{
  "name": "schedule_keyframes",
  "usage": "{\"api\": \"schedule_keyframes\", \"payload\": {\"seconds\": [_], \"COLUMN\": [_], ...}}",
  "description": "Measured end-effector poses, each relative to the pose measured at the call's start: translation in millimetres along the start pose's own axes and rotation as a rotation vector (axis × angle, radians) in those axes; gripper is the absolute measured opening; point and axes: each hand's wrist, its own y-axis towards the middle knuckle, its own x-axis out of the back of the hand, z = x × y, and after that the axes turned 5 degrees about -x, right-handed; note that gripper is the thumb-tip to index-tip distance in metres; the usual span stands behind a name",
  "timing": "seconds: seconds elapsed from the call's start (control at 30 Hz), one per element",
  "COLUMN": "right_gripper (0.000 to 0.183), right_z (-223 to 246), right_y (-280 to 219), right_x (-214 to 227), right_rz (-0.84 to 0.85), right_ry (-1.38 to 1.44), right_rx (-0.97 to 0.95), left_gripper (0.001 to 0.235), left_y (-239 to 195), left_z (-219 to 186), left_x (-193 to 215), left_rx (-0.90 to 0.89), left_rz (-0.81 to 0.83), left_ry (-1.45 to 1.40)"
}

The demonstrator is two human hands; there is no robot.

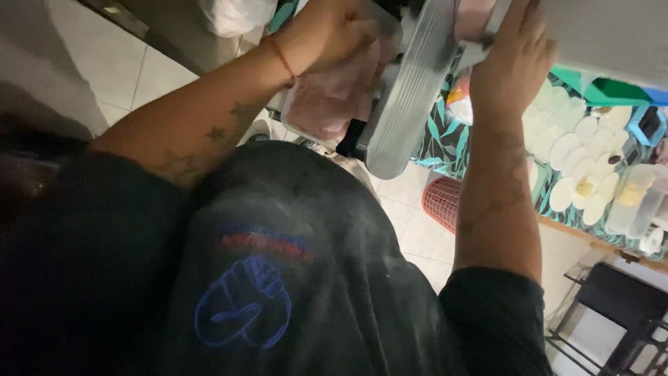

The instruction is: Slicing meat using a manual commercial meat slicer

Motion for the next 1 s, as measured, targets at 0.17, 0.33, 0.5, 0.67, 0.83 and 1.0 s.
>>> {"api": "schedule_keyframes", "payload": {"seconds": [0.17, 0.33, 0.5, 0.67, 0.83, 1.0], "right_gripper": [0.087, 0.066, 0.066, 0.068, 0.05, 0.046], "right_z": [21.0, 39.8, 54.8, 65.6, 74.3, 57.1], "right_y": [-44.3, -84.0, -109.0, -134.7, -129.8, -111.6], "right_x": [52.7, 91.5, 122.6, 148.4, 163.9, 130.6], "right_rz": [0.179, 0.101, 0.172, 0.279, 0.211, 0.155], "right_ry": [0.003, -0.068, -0.122, 0.002, -0.128, -0.055], "right_rx": [-0.044, -0.035, -0.068, -0.121, -0.098, -0.08], "left_gripper": [0.054, 0.03, 0.038, 0.035, 0.011, 0.01], "left_y": [-32.1, -56.8, -52.5, -41.1, -5.2, 34.5], "left_z": [39.4, -12.7, 9.5, -9.3, -9.7, 12.8], "left_x": [-14.3, -3.9, -6.3, 1.1, 7.5, -27.7], "left_rx": [-0.142, -0.162, -0.19, -0.029, -0.231, -0.334], "left_rz": [0.253, 0.207, 0.422, 0.21, 0.014, -0.033], "left_ry": [0.479, 0.15, 0.44, 0.591, 0.475, 0.286]}}
